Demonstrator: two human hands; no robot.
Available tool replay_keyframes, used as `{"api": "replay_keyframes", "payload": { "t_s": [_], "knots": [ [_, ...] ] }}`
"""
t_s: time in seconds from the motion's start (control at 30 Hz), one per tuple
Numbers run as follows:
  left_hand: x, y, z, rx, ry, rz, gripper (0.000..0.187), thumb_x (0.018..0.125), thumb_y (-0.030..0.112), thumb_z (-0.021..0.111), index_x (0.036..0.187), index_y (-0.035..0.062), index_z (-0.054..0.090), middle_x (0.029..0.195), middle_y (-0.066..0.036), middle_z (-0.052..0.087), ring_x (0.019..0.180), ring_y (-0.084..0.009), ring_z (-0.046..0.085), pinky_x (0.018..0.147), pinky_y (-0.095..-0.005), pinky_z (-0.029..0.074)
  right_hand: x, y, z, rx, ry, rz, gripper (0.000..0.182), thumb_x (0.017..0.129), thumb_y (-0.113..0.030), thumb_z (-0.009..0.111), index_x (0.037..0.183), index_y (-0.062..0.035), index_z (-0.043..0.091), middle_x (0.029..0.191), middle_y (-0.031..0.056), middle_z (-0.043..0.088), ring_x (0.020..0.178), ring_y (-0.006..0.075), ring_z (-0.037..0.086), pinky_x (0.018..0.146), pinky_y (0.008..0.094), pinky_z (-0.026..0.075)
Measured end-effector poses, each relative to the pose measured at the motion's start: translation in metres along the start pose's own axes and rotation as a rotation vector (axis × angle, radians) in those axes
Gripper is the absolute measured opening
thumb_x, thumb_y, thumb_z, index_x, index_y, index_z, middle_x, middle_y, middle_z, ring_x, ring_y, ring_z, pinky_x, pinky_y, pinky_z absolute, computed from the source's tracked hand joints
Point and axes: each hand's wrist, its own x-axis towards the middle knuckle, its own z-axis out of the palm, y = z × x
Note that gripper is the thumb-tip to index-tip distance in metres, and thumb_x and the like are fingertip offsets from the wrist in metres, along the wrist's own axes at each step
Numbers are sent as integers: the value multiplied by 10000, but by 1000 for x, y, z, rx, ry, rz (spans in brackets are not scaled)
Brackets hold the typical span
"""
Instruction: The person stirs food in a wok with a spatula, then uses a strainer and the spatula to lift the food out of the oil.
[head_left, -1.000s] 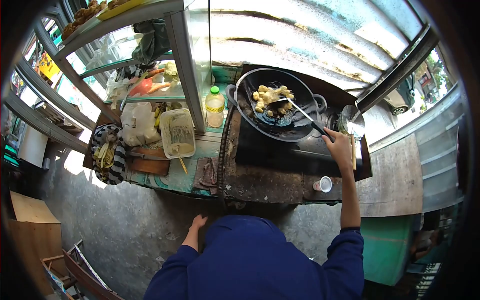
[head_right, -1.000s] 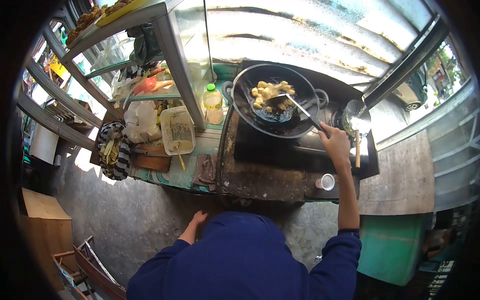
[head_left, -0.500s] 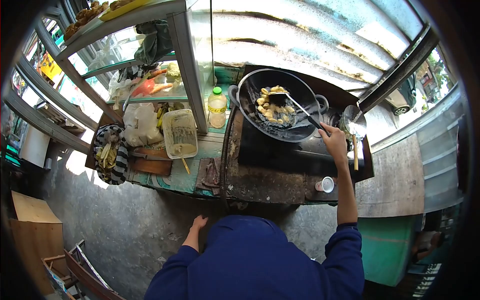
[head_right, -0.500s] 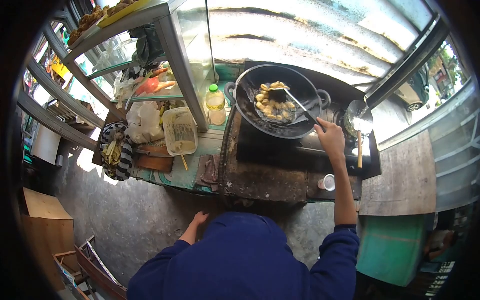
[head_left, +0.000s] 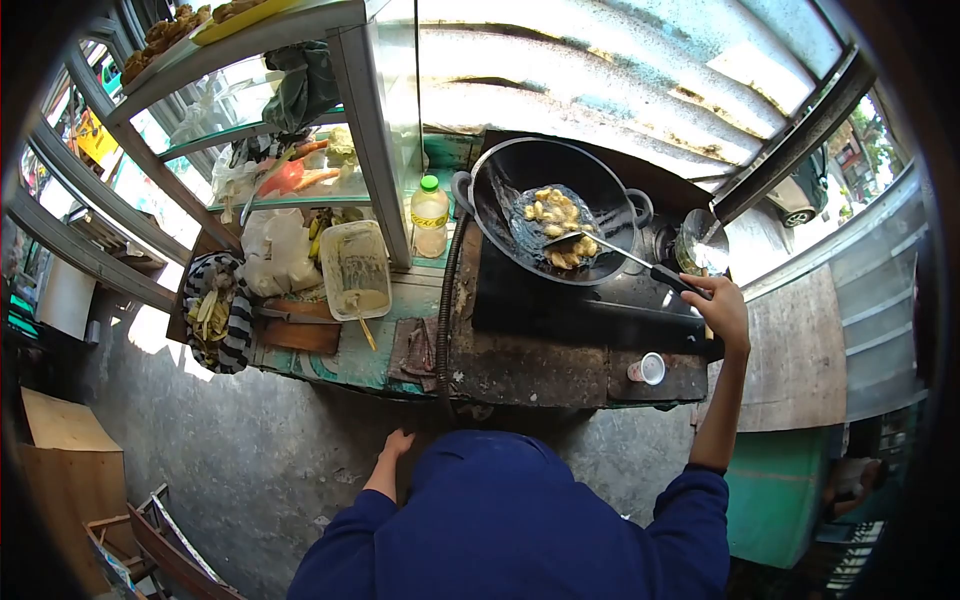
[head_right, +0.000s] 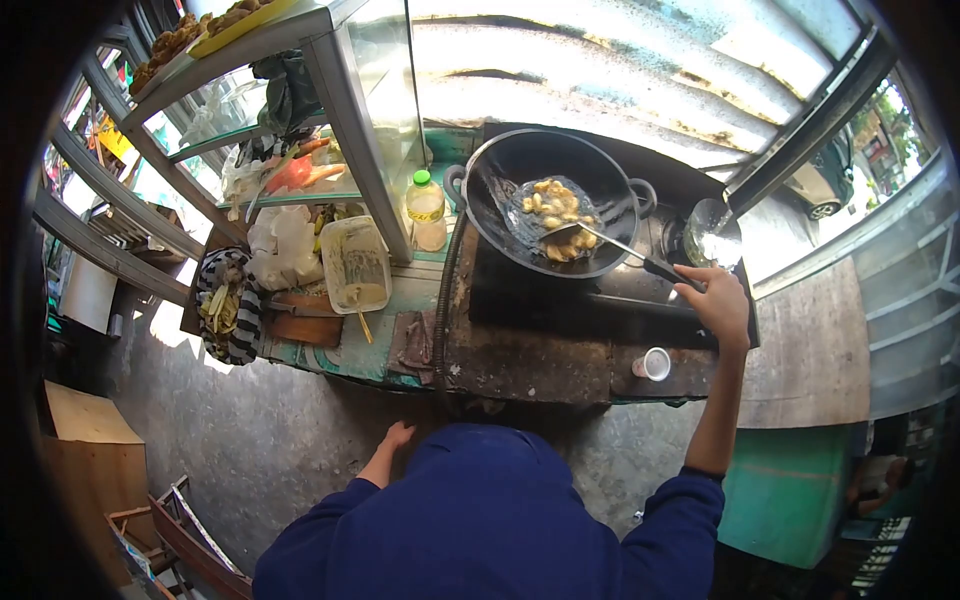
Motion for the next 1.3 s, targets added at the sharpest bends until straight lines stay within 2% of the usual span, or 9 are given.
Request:
{"api": "replay_keyframes", "payload": {
  "t_s": [0.17, 0.23, 0.5, 0.57, 0.7, 0.9, 0.97, 1.13, 1.3],
  "knots": [
    [-2, 4, 0, -4, 2, -19, 539, 716, 316, 471, 1093, -62, 393, 1088, -253, 414, 1033, -328, 399, 866, -346, 328, 13, -6, 23, -64, 149, 60, 299, 656, -260, 586, 947, -191, 575, 846, 111, 579, 803, 261, 544, 696, 314, 421],
    [-9, 11, -2, 25, 0, -30, 540, 716, 313, 468, 1098, -60, 387, 1094, -252, 409, 1038, -327, 395, 872, -345, 324, 20, -9, 43, 109, 175, -47, 296, 663, -253, 584, 949, -179, 573, 848, 127, 572, 798, 276, 540, 690, 326, 419],
    [-7, 9, 1, 45, -18, -36, 550, 714, 314, 468, 1103, -64, 379, 1111, -254, 392, 1051, -328, 382, 876, -348, 320, 7, -6, 44, 165, 88, -133, 294, 666, -226, 585, 949, -145, 571, 811, 142, 574, 773, 273, 546, 690, 317, 403],
    [-6, 11, 1, 20, -21, -53, 552, 714, 315, 469, 1103, -66, 378, 1112, -256, 391, 1051, -329, 381, 875, -349, 320, 3, -8, 26, 52, 14, -84, 297, 661, -223, 588, 948, -147, 572, 823, 137, 574, 764, 265, 548, 700, 317, 403],
    [-7, 14, 1, 2, -24, -54, 557, 715, 319, 468, 1104, -70, 374, 1106, -261, 393, 1048, -332, 384, 873, -347, 322, 0, -24, 12, -25, 120, 100, 295, 661, -232, 586, 946, -156, 576, 823, 122, 579, 754, 255, 554, 723, 316, 408],
    [-13, 15, 2, 50, 4, -13, 561, 712, 334, 470, 1092, -70, 387, 1095, -261, 403, 1044, -333, 387, 871, -346, 323, 29, -19, 57, -44, 239, -38, 285, 677, -242, 568, 948, -153, 573, 844, 122, 571, 780, 286, 544, 687, 338, 429],
    [-12, 12, 4, 67, 19, 7, 562, 711, 340, 471, 1088, -70, 392, 1092, -261, 406, 1042, -334, 388, 870, -346, 323, 32, -24, 70, 129, 247, -91, 297, 678, -242, 570, 958, -143, 566, 852, 139, 564, 798, 293, 537, 695, 339, 425],
    [-7, 8, 5, -15, -33, -13, 561, 713, 343, 468, 1089, -66, 394, 1093, -260, 406, 1044, -335, 385, 874, -344, 320, 23, -24, 74, 303, 132, -196, 289, 677, -183, 570, 945, -76, 561, 862, 177, 550, 816, 287, 539, 710, 293, 410],
    [-5, 8, 5, -8, -21, -45, 562, 714, 339, 469, 1098, -62, 385, 1103, -256, 399, 1047, -331, 384, 873, -344, 321, -2, -21, 36, 325, 31, -148, 277, 672, -164, 574, 927, -54, 564, 836, 169, 561, 810, 269, 550, 700, 286, 410]
  ]
}}
